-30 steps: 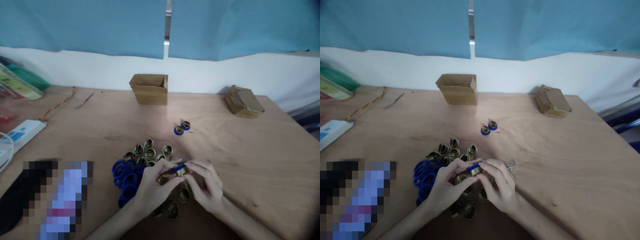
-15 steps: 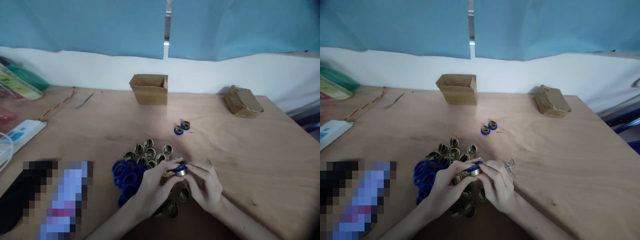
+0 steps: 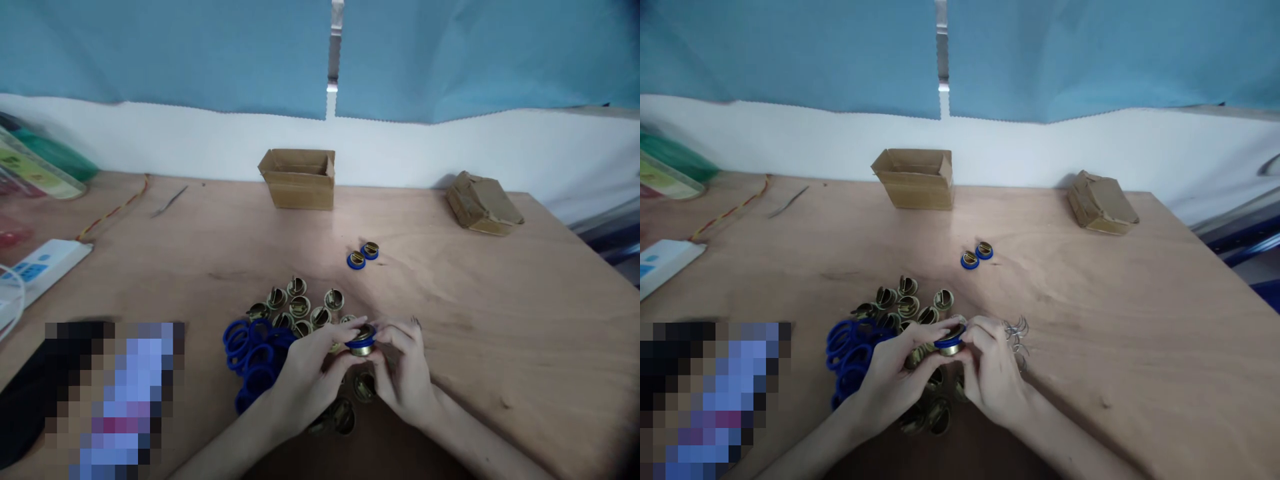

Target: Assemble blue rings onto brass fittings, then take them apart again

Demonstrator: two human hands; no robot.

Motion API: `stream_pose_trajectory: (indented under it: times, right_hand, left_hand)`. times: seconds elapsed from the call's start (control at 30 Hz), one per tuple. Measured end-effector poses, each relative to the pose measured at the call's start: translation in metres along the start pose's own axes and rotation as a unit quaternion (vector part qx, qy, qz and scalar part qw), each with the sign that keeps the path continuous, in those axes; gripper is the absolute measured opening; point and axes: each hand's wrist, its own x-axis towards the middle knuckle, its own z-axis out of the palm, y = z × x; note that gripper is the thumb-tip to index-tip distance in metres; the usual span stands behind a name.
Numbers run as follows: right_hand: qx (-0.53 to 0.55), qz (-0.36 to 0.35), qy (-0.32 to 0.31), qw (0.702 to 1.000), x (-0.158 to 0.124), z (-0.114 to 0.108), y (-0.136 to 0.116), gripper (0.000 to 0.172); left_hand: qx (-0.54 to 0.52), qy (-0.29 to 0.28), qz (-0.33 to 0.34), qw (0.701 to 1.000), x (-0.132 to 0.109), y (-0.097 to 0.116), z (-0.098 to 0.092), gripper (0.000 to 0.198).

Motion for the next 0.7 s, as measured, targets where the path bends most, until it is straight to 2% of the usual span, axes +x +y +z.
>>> stream_pose_trajectory:
  times: [0.23,0.37,0.47,0.57,0.7]
  right_hand:
    - [0.013,-0.007,-0.002,1.0,0.003,-0.004,-0.001,0.032]
    - [0.016,-0.002,-0.021,1.0,0.002,-0.004,0.0,0.027]
    - [0.021,0.007,-0.026,0.999,0.002,-0.004,0.0,0.025]
    - [0.034,0.018,-0.023,0.999,0.005,-0.004,-0.002,0.025]
    - [0.027,0.018,-0.012,0.999,0.009,-0.006,-0.006,0.026]
  left_hand:
    - [-0.025,-0.003,-0.016,1.0,0.002,0.001,-0.003,0.033]
    - [-0.011,-0.022,-0.007,1.0,0.002,0.0,-0.005,0.028]
    - [0.006,-0.009,-0.014,1.0,0.001,0.0,-0.003,0.034]
    - [0.024,0.01,0.024,0.999,0.0,-0.002,-0.002,0.041]
    - [0.057,-0.032,0.087,0.994,-0.002,-0.01,-0.004,0.033]
